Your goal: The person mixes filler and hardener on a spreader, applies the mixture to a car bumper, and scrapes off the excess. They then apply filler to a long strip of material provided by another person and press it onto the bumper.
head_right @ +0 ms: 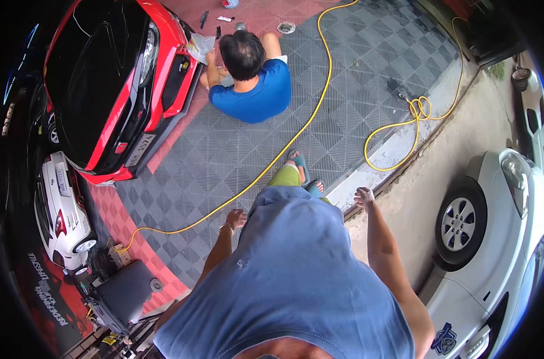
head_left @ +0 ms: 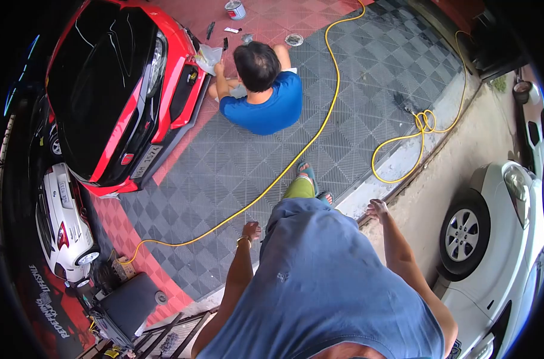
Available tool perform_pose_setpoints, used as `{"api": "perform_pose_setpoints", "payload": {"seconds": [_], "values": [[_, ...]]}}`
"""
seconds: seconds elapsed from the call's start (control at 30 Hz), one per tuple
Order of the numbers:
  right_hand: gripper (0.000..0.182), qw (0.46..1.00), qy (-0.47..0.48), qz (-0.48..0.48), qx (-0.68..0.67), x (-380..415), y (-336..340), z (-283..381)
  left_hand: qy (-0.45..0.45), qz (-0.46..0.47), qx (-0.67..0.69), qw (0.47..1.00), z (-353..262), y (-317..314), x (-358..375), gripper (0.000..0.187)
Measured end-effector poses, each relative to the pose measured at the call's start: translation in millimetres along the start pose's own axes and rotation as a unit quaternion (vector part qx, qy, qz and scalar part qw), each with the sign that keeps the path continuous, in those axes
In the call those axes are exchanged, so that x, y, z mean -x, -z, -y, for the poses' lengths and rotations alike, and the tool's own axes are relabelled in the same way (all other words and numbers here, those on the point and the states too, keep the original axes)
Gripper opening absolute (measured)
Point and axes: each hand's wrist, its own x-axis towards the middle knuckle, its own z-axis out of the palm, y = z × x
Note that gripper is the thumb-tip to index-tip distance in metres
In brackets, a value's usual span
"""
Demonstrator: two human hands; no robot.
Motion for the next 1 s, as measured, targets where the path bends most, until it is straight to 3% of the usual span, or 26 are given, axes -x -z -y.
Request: {"api": "perform_pose_setpoints", "payload": {"seconds": [0.07,0.23,0.47,0.53,0.57,0.67,0.7,0.87,0.93,0.97,1.0], "values": [[0.038,1.0,0.02,0.013,0.016,-7.4,2.2,40.8,0.05,0.008,-0.009,0.999,2.7,-15.1,-9.8,0.039],[0.042,0.994,0.058,0.058,0.071,-59.7,18.5,137.8,0.068,0.014,0.023,0.997,-51.2,-64.4,-26.0,0.04],[0.048,0.992,0.082,0.038,0.085,-71.5,74.9,296.1,0.061,0.041,0.175,0.982,-220.8,-122.4,-111.1,0.034],[0.048,0.995,0.085,0.021,0.053,-78.7,95.5,326.9,0.052,0.087,0.146,0.984,-267.4,-125.7,-130.2,0.033],[0.049,0.996,0.07,0.017,0.057,-79.8,106.6,339.8,0.014,0.054,0.158,0.986,-298.2,-135.2,-113.6,0.034],[0.048,0.996,0.019,0.013,0.089,-96.2,123.6,392.7,0.023,0.055,0.177,0.982,-364.4,-150.4,-130.3,0.028],[0.046,0.993,0.012,0.024,0.115,-105.2,131.6,411.0,0.017,0.034,0.154,0.987,-382.5,-158.7,-131.3,0.034],[0.043,0.975,-0.023,0.047,0.215,-171.8,186.6,530.2,0.056,-0.01,0.197,0.979,-456.5,-207.1,-154.4,0.034],[0.036,0.975,-0.057,0.051,0.208,-279.8,240.9,559.2,0.069,-0.023,0.214,0.974,-480.2,-237.4,-149.4,0.034],[0.031,0.975,0.024,0.024,0.22,-280.4,254.1,600.0,0.103,-0.007,0.248,0.963,-492.1,-254.1,-154.7,0.036],[0.031,0.972,0.012,0.02,0.233,-270.3,251.7,665.8,0.12,-0.001,0.248,0.961,-512.4,-271.2,-148.1,0.036]]}}
